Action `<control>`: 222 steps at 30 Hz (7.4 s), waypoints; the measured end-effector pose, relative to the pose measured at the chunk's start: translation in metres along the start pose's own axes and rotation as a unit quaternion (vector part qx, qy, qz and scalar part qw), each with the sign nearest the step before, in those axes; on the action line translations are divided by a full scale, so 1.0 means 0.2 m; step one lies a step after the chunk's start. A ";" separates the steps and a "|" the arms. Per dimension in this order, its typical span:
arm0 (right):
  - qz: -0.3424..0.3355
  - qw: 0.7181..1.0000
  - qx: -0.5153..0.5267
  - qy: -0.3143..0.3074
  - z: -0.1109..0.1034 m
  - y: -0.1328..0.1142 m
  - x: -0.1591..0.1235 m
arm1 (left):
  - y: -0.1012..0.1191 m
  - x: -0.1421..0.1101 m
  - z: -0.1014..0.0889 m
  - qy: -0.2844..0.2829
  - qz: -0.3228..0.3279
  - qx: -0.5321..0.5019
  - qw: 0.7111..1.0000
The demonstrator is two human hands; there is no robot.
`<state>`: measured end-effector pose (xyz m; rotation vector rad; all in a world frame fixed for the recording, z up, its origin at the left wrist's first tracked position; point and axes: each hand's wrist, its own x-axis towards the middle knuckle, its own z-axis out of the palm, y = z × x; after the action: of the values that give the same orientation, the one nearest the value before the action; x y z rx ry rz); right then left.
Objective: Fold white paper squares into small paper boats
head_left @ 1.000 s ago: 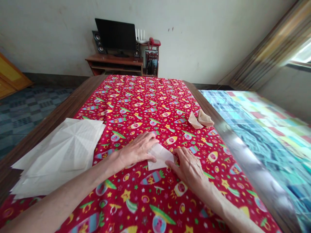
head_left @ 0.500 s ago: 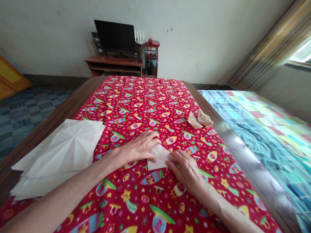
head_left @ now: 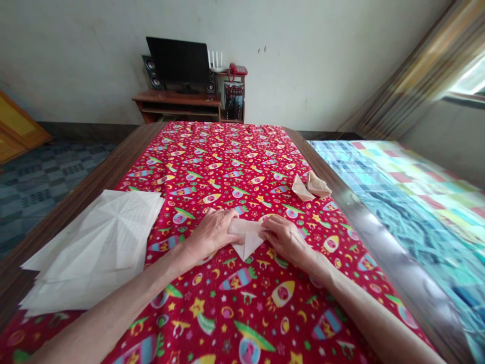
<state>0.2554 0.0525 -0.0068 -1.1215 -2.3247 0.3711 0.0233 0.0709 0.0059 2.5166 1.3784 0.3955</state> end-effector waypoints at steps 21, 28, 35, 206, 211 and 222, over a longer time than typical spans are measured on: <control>-0.060 0.996 0.012 0.060 0.05 0.01 -0.03 | -0.12 -0.05 0.02 0.057 0.108 -0.090 0.988; -0.132 0.985 -0.111 0.022 0.00 -0.03 -0.07 | -0.06 -0.13 -0.06 0.012 0.172 0.058 0.983; -0.137 0.974 -0.180 -0.019 -0.02 -0.07 -0.08 | -0.04 -0.22 -0.03 0.025 0.161 0.141 0.977; -0.131 0.971 -0.199 -0.006 0.00 -0.17 -0.18 | 0.02 -0.43 0.03 0.054 0.062 0.124 0.989; -0.127 0.969 -0.211 -0.003 0.01 -0.15 -0.10 | 0.00 -0.40 0.02 0.118 0.052 0.088 0.988; -0.115 0.957 -0.265 -0.040 0.05 -0.17 0.06 | -0.01 -0.19 0.07 0.101 0.076 0.040 0.991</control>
<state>0.2232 0.0406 0.0044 -1.0554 -2.6750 -0.3204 0.0074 0.0385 -0.0122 2.7221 1.2965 0.6529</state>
